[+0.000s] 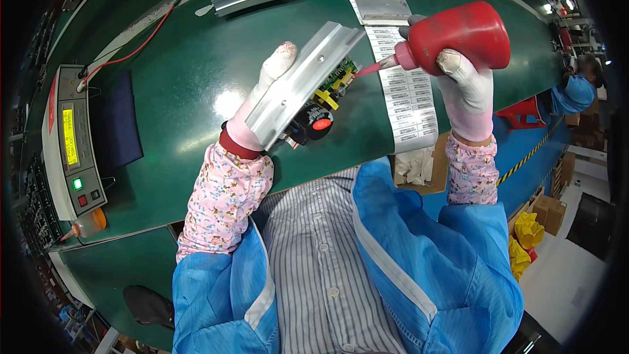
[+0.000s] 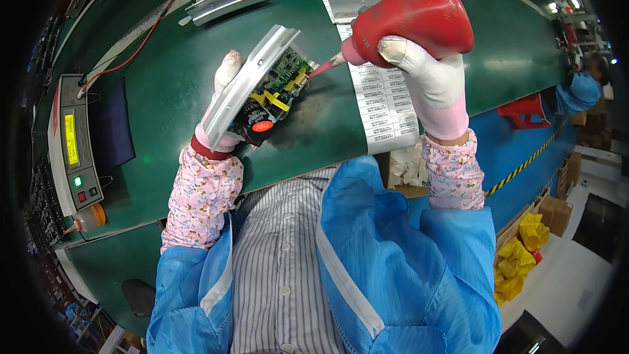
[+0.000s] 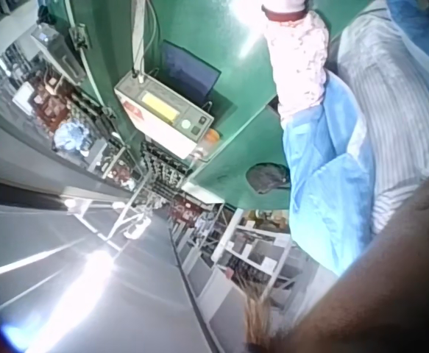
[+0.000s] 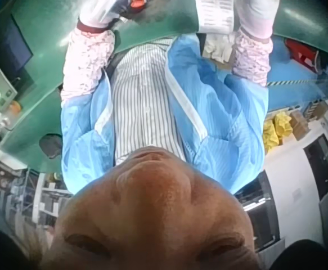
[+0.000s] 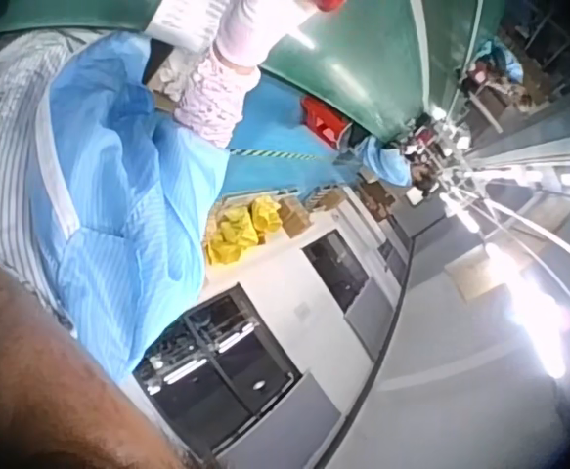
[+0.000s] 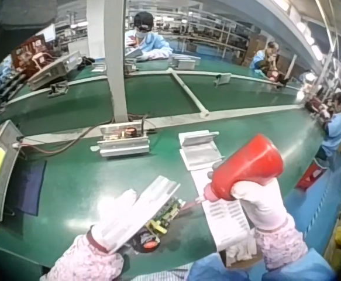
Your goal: Assembling electronic circuit boards and testing them using a specialized fixture on a manufacturing line.
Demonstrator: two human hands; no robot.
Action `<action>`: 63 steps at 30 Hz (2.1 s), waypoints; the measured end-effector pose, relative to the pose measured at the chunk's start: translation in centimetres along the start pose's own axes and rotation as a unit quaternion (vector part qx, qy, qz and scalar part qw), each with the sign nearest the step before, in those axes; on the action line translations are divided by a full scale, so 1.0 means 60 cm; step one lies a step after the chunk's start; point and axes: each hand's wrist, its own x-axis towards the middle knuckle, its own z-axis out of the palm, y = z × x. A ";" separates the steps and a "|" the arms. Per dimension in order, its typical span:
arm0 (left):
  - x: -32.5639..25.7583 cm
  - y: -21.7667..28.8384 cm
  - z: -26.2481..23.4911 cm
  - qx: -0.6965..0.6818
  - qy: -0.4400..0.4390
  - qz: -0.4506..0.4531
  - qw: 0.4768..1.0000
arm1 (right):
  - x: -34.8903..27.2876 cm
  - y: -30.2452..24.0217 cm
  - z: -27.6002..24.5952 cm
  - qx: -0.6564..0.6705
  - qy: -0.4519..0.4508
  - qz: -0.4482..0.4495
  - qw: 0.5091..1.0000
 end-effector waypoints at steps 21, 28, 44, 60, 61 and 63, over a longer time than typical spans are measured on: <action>-0.026 -0.003 0.046 0.217 0.097 0.045 0.970 | 0.030 0.012 -0.063 -0.039 0.102 0.008 0.994; -0.007 -0.019 0.084 0.136 0.076 0.135 0.979 | 0.012 -0.034 -0.263 -0.044 0.196 0.196 0.960; -0.053 0.062 0.075 0.639 0.379 0.086 0.664 | -0.009 -0.063 -0.227 -0.759 0.124 0.044 0.637; 0.132 0.225 0.064 0.935 0.258 0.196 0.144 | 0.308 0.170 0.196 -0.582 -0.052 0.022 0.811; 0.130 0.230 0.064 0.938 0.272 0.156 0.149 | 0.302 0.183 0.209 -0.624 -0.016 -0.056 0.780; 0.130 0.236 0.067 0.936 0.290 0.120 0.156 | 0.287 0.184 0.212 -0.644 0.046 -0.196 0.739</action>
